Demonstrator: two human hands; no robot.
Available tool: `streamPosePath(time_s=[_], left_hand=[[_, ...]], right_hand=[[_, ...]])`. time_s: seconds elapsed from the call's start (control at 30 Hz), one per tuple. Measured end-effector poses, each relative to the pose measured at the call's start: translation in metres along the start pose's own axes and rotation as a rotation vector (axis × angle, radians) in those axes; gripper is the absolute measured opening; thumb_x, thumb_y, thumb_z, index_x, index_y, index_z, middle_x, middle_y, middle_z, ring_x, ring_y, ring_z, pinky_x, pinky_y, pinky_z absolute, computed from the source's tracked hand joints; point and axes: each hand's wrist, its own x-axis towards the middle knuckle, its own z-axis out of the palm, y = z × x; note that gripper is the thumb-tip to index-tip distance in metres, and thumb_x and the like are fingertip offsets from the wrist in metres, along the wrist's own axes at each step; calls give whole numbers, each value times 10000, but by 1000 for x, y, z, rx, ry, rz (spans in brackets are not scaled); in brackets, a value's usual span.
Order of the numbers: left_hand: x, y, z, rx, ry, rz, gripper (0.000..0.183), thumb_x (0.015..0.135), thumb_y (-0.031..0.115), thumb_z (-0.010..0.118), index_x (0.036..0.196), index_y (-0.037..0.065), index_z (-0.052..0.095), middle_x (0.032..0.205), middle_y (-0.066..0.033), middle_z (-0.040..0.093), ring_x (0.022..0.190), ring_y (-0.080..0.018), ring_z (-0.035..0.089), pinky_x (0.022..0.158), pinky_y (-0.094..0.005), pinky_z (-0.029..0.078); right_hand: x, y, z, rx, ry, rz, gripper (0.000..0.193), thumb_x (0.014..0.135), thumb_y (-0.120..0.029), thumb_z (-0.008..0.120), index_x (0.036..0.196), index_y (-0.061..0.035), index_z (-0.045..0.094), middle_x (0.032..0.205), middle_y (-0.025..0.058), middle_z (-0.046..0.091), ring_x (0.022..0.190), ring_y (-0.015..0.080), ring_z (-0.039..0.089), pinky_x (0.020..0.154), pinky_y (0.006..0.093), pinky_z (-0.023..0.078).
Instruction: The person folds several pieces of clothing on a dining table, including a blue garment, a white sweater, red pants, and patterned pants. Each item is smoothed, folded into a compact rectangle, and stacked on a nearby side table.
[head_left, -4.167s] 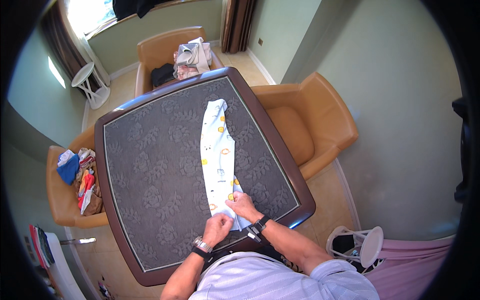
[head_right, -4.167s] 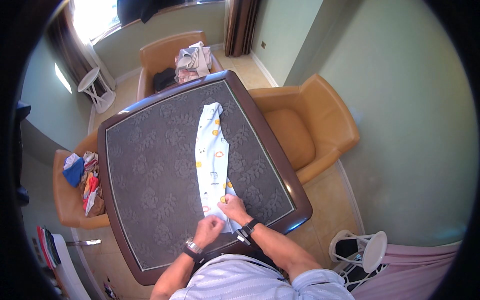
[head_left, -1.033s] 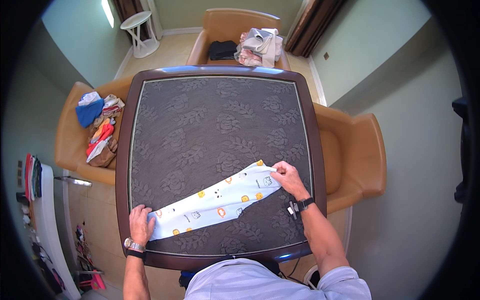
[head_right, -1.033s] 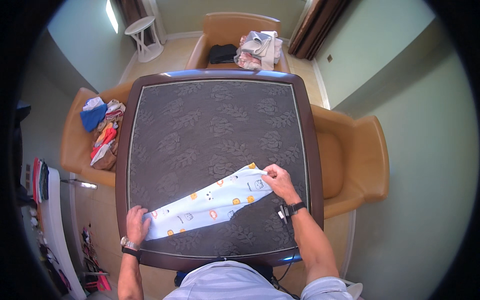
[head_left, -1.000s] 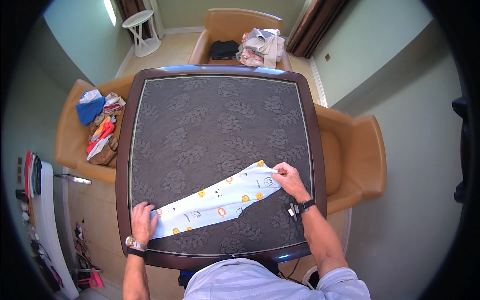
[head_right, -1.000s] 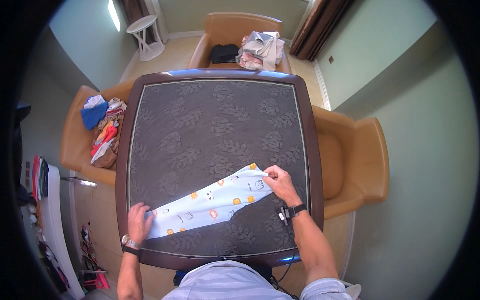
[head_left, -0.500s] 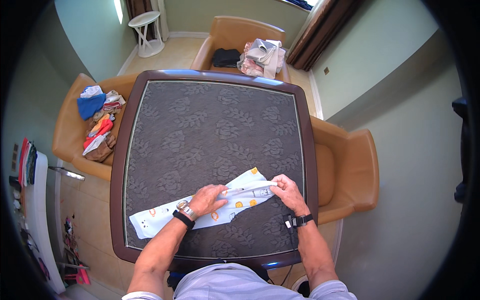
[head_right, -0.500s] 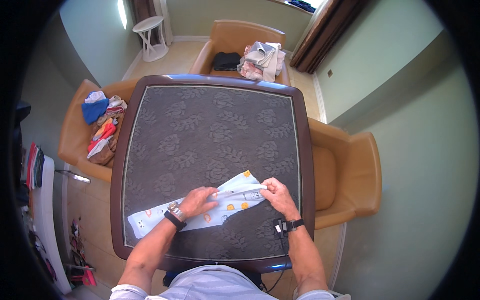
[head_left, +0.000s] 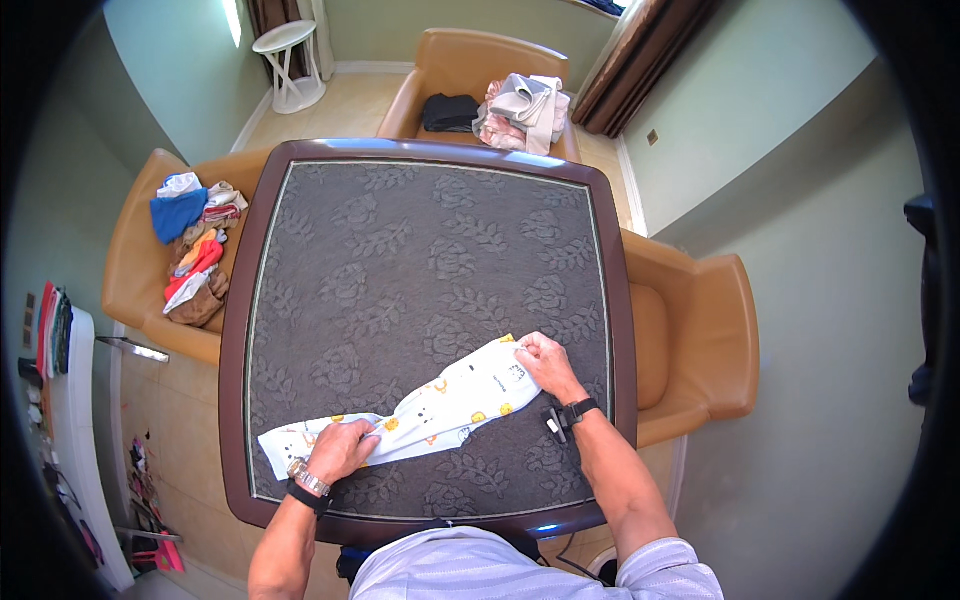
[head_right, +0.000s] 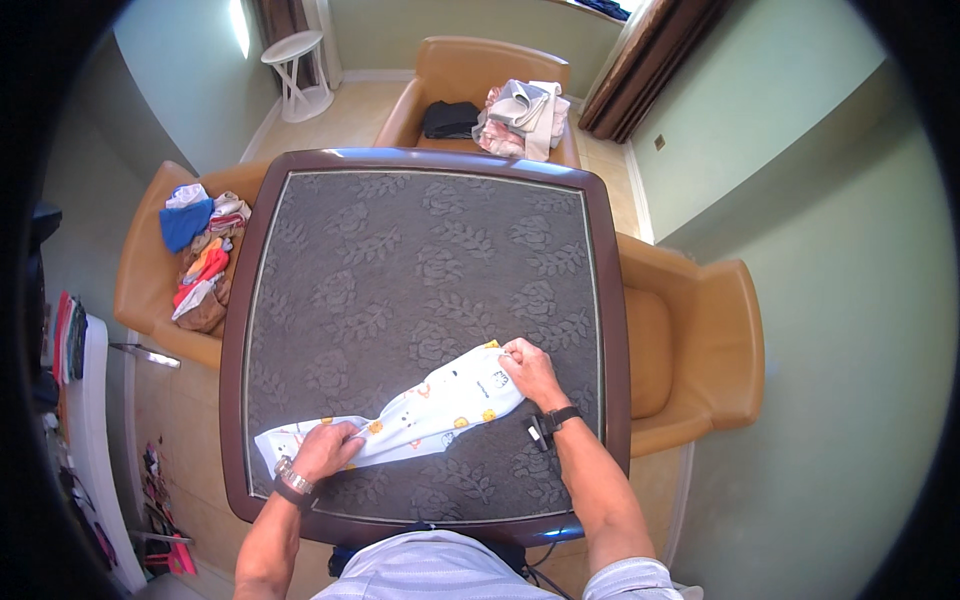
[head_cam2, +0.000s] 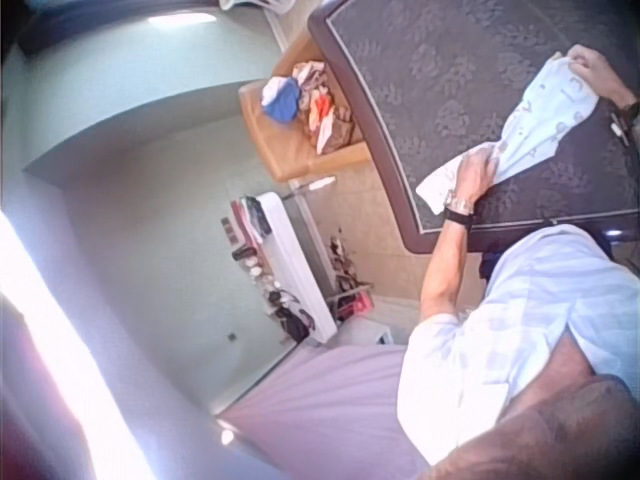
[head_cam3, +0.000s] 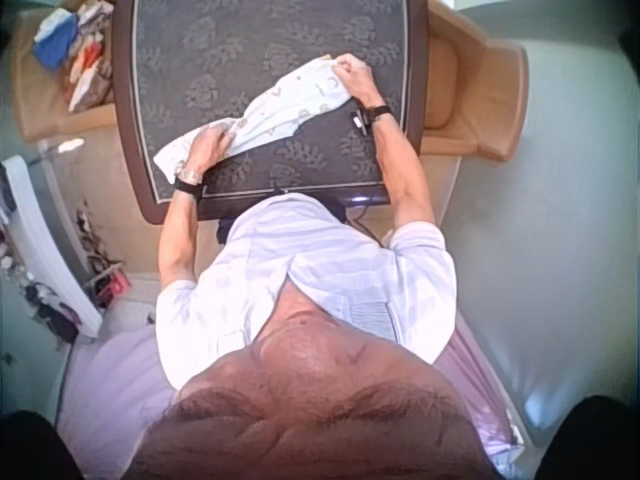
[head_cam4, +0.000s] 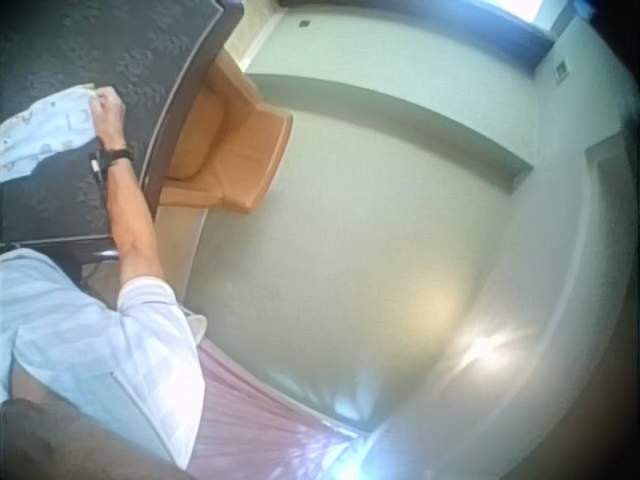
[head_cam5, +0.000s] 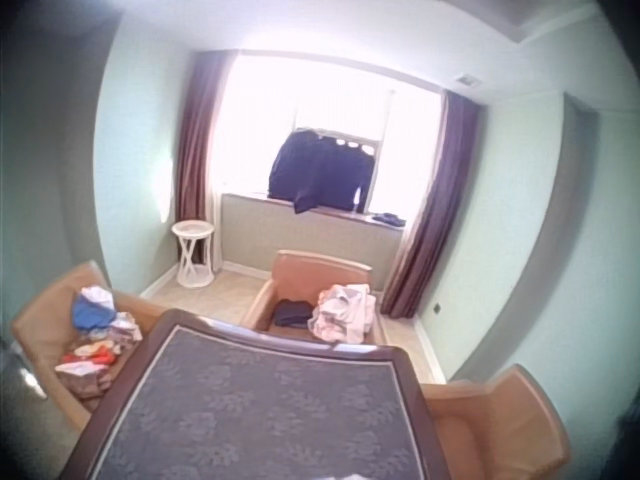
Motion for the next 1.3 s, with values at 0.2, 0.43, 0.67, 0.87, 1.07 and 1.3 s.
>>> streamPosePath(time_s=[0.2,0.43,0.67,0.87,1.07,1.3], left_hand=[[-8,-11,10,-21,42,-75,247,961,290,718,986,47,760,852,-196,749,835,-403,725,756,-502,552],[-6,-16,17,30,71,-25,232,953,285,728,991,56,742,804,-194,742,800,-408,726,735,-521,557],[-9,-16,18,26,98,10,225,935,271,737,1013,59,741,820,-189,747,807,-403,726,750,-515,561],[-8,-15,17,68,96,13,213,933,268,738,972,58,724,802,-191,738,807,-405,725,751,-521,561],[-2,-17,9,136,63,-25,207,937,266,733,957,61,717,822,-202,737,814,-410,728,743,-523,569],[11,-21,-2,96,84,-70,241,948,290,729,1037,66,746,882,-203,758,859,-410,740,776,-513,583]], right_hand=[[3,-14,8,-116,31,42,255,898,-254,762,1040,-49,707,823,89,735,774,221,712,732,381,548],[8,-18,16,-331,70,150,352,849,-275,803,1124,-91,681,1046,157,746,989,368,723,865,491,564],[9,-9,21,-492,102,-28,326,819,-249,818,1041,-57,675,998,144,733,990,338,721,860,477,561],[-2,-3,16,-242,152,-34,270,870,-185,804,1062,-44,677,920,119,750,852,266,737,786,401,586],[-14,13,-26,-190,189,-3,223,922,-157,756,1097,-28,707,870,85,742,759,178,710,744,346,570],[-18,38,-24,104,195,58,237,935,-177,721,1100,-16,669,854,71,710,749,138,654,718,350,546]])
